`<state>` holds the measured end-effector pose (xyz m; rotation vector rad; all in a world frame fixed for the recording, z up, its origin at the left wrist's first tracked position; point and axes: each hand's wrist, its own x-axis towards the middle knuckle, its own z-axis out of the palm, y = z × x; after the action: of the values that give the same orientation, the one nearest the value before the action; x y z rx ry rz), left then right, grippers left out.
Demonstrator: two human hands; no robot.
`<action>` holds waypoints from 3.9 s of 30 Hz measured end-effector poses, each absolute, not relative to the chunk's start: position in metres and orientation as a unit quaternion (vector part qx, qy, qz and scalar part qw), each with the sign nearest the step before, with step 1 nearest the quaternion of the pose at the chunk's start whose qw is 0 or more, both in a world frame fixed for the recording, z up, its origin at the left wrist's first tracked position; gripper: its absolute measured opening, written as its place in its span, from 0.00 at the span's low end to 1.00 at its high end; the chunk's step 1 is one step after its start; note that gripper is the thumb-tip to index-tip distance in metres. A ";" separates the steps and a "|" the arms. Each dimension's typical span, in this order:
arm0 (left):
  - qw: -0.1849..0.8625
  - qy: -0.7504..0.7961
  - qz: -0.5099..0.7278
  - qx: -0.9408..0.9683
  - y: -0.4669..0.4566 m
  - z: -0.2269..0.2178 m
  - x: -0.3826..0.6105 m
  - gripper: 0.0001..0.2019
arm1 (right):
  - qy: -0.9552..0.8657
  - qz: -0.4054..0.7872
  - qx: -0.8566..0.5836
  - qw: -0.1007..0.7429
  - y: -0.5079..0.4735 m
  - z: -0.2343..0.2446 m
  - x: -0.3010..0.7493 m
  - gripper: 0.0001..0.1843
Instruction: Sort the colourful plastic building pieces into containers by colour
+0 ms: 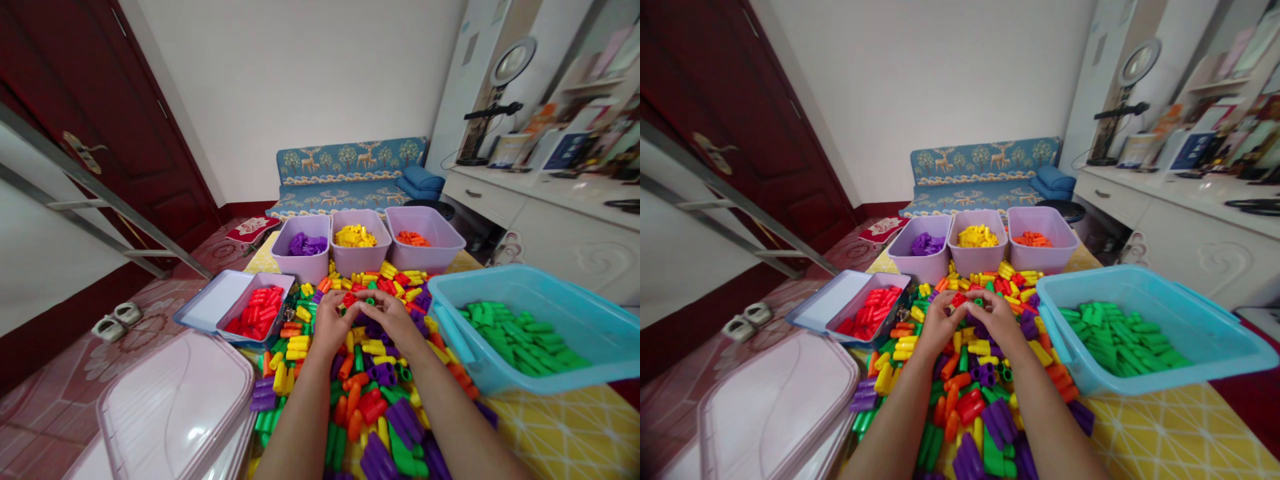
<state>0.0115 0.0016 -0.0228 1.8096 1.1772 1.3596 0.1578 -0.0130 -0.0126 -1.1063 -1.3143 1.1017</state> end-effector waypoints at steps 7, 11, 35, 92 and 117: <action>0.328 0.437 0.681 0.487 0.001 -0.015 0.001 0.17 | -0.484 0.481 -0.474 0.557 -0.012 -0.011 0.160 0.17; 0.350 0.374 0.810 0.285 0.006 -0.010 -0.011 0.22 | -0.481 0.485 -0.474 0.556 -0.011 -0.013 0.160 0.18; 0.393 0.469 0.530 0.587 0.017 -0.046 0.007 0.23 | -0.698 0.086 -0.665 0.250 -0.013 -0.019 0.172 0.15; 0.452 0.383 0.575 0.564 -0.004 -0.014 0.011 0.13 | -0.613 0.423 -0.467 0.476 -0.010 -0.007 0.155 0.16; 0.510 0.367 0.585 0.512 0.003 -0.025 0.014 0.17 | -0.578 0.379 -0.488 0.534 -0.010 -0.004 0.162 0.14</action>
<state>0.0143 0.0033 -0.0246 1.2333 0.8830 1.4088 0.1620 -0.0101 -0.0041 -1.1625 -1.3765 0.9034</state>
